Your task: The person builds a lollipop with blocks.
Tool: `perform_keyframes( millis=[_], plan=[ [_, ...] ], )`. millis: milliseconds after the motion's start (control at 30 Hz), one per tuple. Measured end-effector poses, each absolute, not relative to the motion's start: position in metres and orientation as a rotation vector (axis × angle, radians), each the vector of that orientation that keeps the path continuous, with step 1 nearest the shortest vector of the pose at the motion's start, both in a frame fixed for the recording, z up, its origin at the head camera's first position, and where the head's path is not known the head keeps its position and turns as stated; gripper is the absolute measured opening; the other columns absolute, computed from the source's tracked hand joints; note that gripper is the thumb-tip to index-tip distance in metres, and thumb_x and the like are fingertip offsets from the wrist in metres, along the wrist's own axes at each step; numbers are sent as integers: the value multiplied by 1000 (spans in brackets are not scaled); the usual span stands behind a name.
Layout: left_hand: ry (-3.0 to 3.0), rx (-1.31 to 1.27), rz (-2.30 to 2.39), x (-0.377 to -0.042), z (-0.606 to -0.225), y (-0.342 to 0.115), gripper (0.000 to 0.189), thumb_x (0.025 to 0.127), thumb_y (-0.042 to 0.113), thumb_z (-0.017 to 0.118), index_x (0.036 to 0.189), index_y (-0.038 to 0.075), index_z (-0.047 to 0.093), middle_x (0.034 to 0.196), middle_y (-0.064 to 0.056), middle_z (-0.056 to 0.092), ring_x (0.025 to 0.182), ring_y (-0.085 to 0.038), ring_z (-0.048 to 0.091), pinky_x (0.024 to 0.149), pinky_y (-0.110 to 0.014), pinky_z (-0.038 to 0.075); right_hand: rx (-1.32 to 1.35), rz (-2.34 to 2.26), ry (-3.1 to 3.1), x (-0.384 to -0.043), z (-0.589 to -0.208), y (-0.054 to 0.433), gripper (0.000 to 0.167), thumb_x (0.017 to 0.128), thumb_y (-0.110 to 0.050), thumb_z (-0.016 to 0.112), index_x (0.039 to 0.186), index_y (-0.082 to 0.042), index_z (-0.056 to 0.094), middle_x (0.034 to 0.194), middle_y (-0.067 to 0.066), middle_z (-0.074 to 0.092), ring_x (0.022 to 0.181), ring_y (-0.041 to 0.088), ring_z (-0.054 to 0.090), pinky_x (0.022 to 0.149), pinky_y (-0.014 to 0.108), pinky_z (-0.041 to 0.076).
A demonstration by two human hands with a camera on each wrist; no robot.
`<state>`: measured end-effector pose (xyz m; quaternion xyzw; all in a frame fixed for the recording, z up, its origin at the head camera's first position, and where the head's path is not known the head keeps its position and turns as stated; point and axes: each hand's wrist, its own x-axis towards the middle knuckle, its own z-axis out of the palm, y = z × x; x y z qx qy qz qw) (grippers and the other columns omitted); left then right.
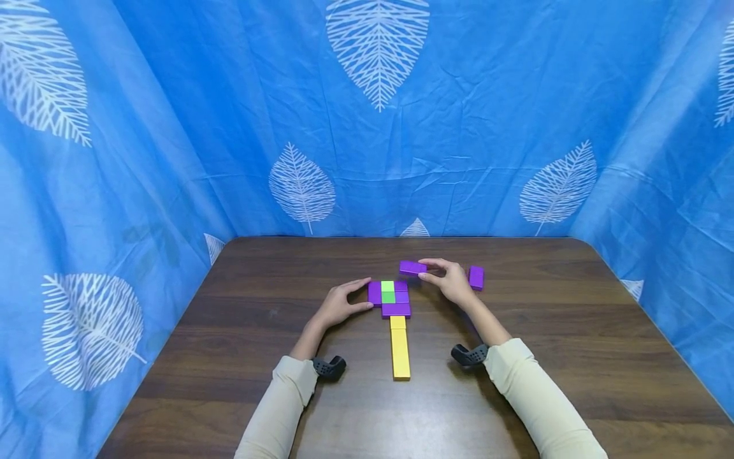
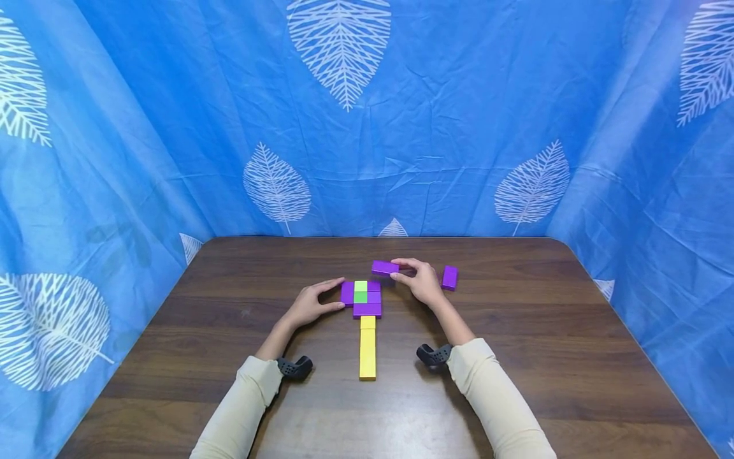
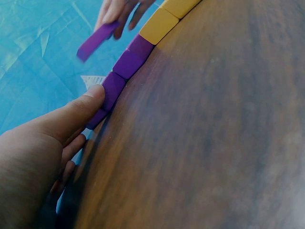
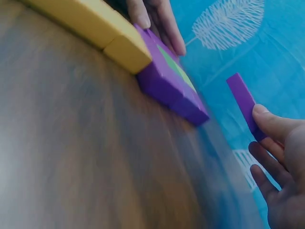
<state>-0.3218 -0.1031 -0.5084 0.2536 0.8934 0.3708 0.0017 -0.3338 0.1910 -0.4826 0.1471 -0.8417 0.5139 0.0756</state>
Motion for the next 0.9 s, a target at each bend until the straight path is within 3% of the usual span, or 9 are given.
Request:
perform_keyframes(
  millis=[133,367,667,900],
  plan=[
    [2807,813,1164,-322,-509,-103,63,81,40,69,136,16,48,135,-3,49,126,-20,42,104,-37,33,449,1572,-2587,-347,-483,174,32,81,-16,72,110,-5,67,109,13,65,97,27,62,83,39,50],
    [2791,792,1174,-322,-508,-103,63,82,41,68,136,17,48,135,-2,49,126,-20,42,104,-38,33,439,1529,-2722,-357,-492,157,31,83,-18,70,111,-6,67,113,13,63,111,27,53,95,43,40],
    [2788,811,1180,-322,-509,-103,63,82,41,68,136,15,48,135,-3,49,126,-21,42,104,-38,32,468,1472,-2777,-359,-494,155,30,85,-16,68,113,-6,66,114,13,62,103,27,55,89,43,44],
    [2792,825,1186,-323,-510,-105,63,82,43,67,136,16,48,135,-4,49,126,-23,42,103,-40,33,501,1413,-2810,-359,-494,155,31,85,-18,68,115,-7,65,116,13,62,113,29,52,97,46,38]
  ],
)
